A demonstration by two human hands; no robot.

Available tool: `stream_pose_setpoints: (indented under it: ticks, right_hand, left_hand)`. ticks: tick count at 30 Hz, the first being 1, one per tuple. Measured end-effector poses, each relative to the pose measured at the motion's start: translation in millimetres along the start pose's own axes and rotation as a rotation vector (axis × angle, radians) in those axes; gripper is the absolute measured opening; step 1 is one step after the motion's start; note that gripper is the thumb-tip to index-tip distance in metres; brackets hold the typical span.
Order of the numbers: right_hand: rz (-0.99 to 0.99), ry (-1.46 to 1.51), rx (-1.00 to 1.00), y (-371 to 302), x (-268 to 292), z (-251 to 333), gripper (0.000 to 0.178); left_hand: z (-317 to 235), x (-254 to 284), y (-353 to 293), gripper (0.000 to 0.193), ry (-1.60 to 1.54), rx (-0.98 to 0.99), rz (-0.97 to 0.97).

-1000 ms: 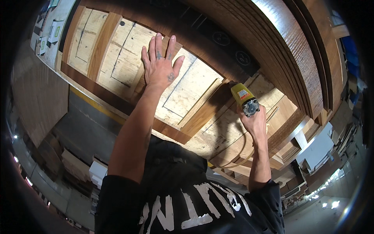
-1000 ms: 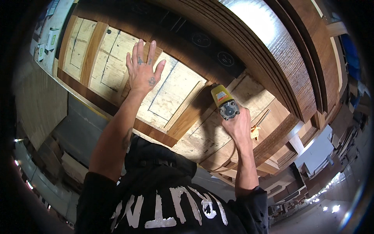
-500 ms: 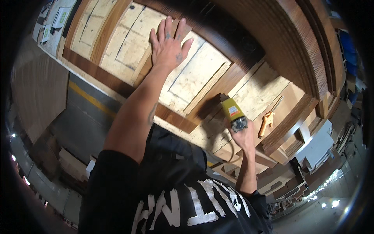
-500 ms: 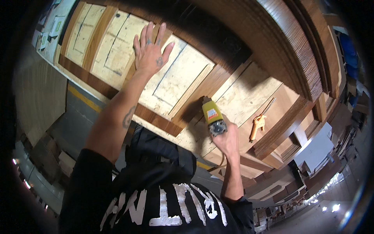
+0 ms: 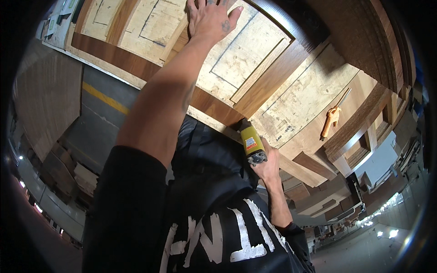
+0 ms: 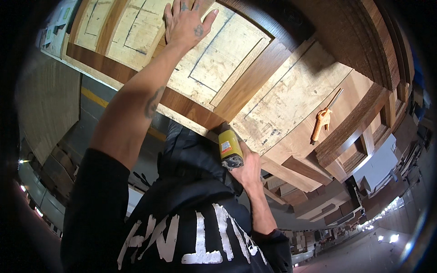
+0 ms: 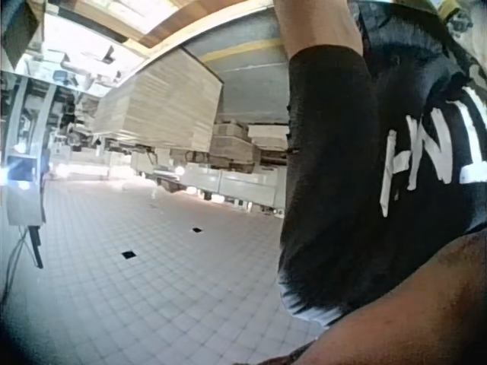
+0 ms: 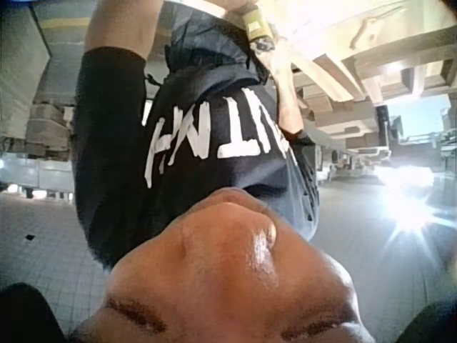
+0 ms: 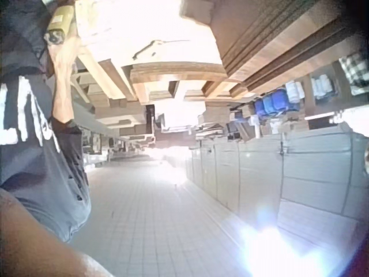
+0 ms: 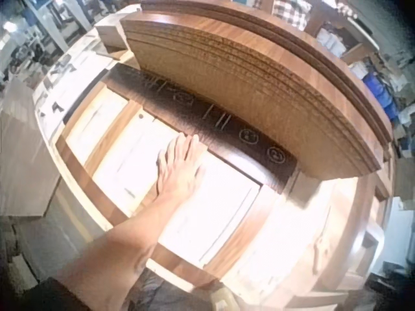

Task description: The person assembles a wooden frame by placing thin wooden strips into a larger curved wooden structure on a workbench. They use a nail gun to secure the strips in place, repeating the process for multiple sections of the frame.

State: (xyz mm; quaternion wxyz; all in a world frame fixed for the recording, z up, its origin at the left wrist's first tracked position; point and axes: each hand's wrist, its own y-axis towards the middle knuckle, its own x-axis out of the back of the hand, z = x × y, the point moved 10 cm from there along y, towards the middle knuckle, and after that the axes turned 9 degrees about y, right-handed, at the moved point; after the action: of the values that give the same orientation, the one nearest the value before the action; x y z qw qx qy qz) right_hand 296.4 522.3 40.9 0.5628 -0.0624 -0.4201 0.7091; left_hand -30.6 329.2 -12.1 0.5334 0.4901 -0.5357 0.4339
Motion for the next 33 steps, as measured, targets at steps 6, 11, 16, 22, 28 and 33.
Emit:
stream_pose_setpoints:
  ticks: [6,11,16,22,28,33]
  right_hand:
    - [0.036,-0.078,-0.029,11,4,-9,0.031]
    - [0.044,-0.075,-0.019,12,4,-6,0.029]
    - [0.065,-0.141,-0.038,12,0,-5,0.031]
    - [0.046,-0.132,-0.04,12,0,0,0.034]
    - [0.084,-0.163,-0.048,15,0,4,0.038]
    - [0.114,-0.149,-0.042,20,-6,7,0.039]
  left_hand:
    - [2,2,-1,0.077,-0.024,0.005,-0.001]
    - [1,3,0,0.076,-0.038,0.005,-0.005]
    - [3,2,0,0.076,-0.046,-0.008,-0.023]
    - [-1,2,2,0.076,-0.028,0.0,-0.003]
    - [3,0,1,0.078,-0.023,-0.001,-0.015]
    - [2,-2,2,0.079,-0.025,0.014,0.036]
